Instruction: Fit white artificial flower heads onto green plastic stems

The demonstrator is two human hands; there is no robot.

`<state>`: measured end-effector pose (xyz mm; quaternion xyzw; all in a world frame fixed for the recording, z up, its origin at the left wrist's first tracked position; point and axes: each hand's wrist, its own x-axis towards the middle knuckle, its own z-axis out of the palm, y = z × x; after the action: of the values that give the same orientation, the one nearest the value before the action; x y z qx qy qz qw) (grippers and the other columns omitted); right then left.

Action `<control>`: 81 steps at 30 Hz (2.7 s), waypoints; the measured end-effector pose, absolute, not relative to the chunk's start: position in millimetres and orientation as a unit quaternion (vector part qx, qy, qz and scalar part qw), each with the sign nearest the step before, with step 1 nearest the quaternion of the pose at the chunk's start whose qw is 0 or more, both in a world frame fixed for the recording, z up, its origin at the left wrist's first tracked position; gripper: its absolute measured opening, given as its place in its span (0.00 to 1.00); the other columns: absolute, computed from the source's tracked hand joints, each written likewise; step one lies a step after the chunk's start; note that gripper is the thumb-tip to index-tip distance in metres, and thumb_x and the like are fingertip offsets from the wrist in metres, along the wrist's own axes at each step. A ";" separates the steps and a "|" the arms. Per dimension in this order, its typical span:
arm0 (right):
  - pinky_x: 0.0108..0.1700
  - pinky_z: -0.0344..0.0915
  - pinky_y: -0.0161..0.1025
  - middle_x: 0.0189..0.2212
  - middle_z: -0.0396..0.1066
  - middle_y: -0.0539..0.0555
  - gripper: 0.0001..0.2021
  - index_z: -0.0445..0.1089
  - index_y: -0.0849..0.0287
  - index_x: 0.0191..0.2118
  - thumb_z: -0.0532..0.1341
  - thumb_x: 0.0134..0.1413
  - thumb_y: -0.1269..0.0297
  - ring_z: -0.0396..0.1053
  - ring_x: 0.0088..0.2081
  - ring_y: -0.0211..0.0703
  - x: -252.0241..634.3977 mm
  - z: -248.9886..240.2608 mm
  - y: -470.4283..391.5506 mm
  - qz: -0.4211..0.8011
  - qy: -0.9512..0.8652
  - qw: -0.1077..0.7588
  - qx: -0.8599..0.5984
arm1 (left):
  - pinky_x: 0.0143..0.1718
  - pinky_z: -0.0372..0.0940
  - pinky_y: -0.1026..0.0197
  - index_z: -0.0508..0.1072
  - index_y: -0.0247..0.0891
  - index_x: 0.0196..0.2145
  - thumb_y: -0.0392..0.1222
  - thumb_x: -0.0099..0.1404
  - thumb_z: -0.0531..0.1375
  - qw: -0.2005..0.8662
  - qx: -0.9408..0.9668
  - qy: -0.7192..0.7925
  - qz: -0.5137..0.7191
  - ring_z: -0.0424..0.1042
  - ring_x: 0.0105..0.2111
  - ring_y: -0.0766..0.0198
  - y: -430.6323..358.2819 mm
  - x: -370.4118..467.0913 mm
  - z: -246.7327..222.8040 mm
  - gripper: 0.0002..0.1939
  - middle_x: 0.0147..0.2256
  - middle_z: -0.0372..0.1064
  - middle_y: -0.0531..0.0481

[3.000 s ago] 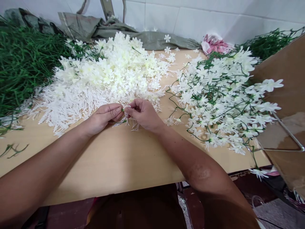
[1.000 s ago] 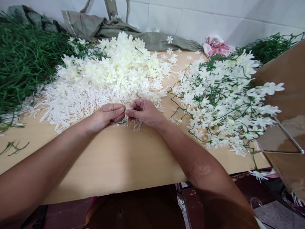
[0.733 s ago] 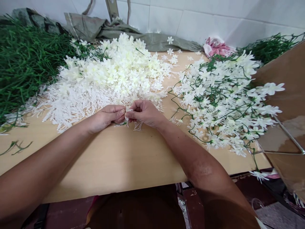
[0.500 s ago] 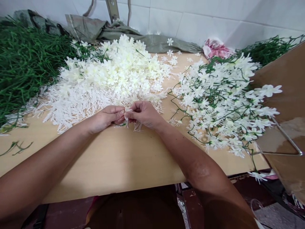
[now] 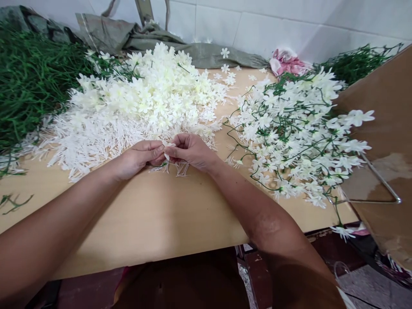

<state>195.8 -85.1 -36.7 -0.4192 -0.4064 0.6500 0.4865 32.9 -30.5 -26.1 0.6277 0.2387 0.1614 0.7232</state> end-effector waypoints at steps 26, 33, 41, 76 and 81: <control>0.21 0.59 0.27 0.16 0.68 0.43 0.20 0.64 0.61 0.23 0.72 0.34 0.55 0.63 0.17 0.27 200.3 -24.4 -89.1 0.612 -0.389 0.531 -0.438 | 0.31 0.58 0.60 0.66 0.36 0.27 0.51 0.66 0.49 0.405 0.822 0.304 0.260 0.62 0.28 0.65 -45.6 33.0 -11.0 0.18 0.25 0.61 0.51; 0.22 0.59 0.28 0.15 0.66 0.43 0.21 0.63 0.61 0.22 0.73 0.32 0.53 0.61 0.17 0.26 201.0 -16.5 -92.6 0.588 -0.369 0.556 -0.457 | 0.46 0.58 0.52 0.75 0.42 0.40 0.41 0.64 0.55 0.035 0.919 0.199 0.339 0.70 0.40 0.59 -54.9 25.1 -9.8 0.10 0.40 0.74 0.48; 0.25 0.60 0.32 0.21 0.67 0.47 0.20 0.63 0.59 0.24 0.65 0.45 0.46 0.62 0.22 0.29 213.9 -15.4 -92.7 0.508 -0.435 0.570 -0.478 | 0.29 0.61 0.62 0.78 0.41 0.35 0.40 0.64 0.57 0.282 0.719 0.314 0.552 0.66 0.23 0.71 -40.8 15.6 -1.2 0.09 0.22 0.68 0.55; 0.39 0.65 0.38 0.30 0.69 0.50 0.05 0.68 0.58 0.31 0.61 0.52 0.62 0.67 0.33 0.36 202.0 -33.9 -93.3 0.265 -0.553 0.544 -0.573 | 0.15 0.39 0.66 0.73 0.36 0.30 0.46 0.58 0.61 0.659 0.541 0.344 0.393 0.43 0.14 0.76 -25.5 9.8 12.1 0.10 0.15 0.45 0.60; 0.42 0.64 0.40 0.32 0.70 0.53 0.07 0.68 0.60 0.31 0.59 0.54 0.62 0.67 0.35 0.38 203.4 -33.1 -92.8 0.219 -0.566 0.542 -0.581 | 0.15 0.35 0.66 0.72 0.37 0.33 0.36 0.50 0.64 0.634 0.571 0.372 0.366 0.42 0.13 0.76 -28.5 10.6 10.0 0.10 0.14 0.47 0.62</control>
<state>203.4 -92.8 -33.1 -0.5814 -0.5659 0.2191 0.5419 10.6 -28.5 10.0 0.5710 0.3721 0.3658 0.6338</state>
